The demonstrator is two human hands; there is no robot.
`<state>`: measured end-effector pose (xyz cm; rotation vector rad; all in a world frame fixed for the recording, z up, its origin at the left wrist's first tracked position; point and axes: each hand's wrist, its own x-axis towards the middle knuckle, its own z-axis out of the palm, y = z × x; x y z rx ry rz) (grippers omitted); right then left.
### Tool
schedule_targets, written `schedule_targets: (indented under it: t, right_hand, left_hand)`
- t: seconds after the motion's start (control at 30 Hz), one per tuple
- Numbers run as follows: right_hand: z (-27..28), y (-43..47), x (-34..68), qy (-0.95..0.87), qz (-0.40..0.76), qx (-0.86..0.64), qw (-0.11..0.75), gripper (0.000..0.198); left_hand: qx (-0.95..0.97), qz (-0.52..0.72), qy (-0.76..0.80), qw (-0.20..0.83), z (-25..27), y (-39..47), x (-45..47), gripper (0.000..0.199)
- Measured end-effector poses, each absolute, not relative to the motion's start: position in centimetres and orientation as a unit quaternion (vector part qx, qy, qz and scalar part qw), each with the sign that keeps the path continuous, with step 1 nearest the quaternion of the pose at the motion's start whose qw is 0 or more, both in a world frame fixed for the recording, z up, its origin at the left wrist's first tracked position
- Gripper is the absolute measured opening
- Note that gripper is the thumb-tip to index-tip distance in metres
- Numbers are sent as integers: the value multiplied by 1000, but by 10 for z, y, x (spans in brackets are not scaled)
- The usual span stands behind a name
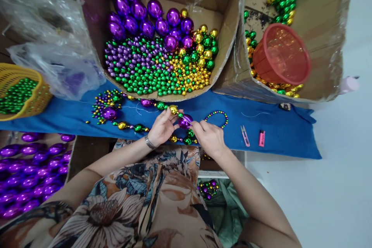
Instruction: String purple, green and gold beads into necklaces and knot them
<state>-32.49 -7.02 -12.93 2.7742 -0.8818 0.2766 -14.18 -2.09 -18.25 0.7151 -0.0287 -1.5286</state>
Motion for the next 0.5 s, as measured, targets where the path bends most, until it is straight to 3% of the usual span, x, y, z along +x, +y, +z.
schedule_targets:
  t: [0.23, 0.5]
  right_hand:
    - [-137, -72, -316, -275, 124, 947, 113, 23]
    - [-142, -78, -314, -272, 178, 945, -32, 21]
  left_hand:
    - [317, -681, -17, 660, -183, -16, -139, 34]
    - [324, -676, -29, 662, -179, -14, -141, 32]
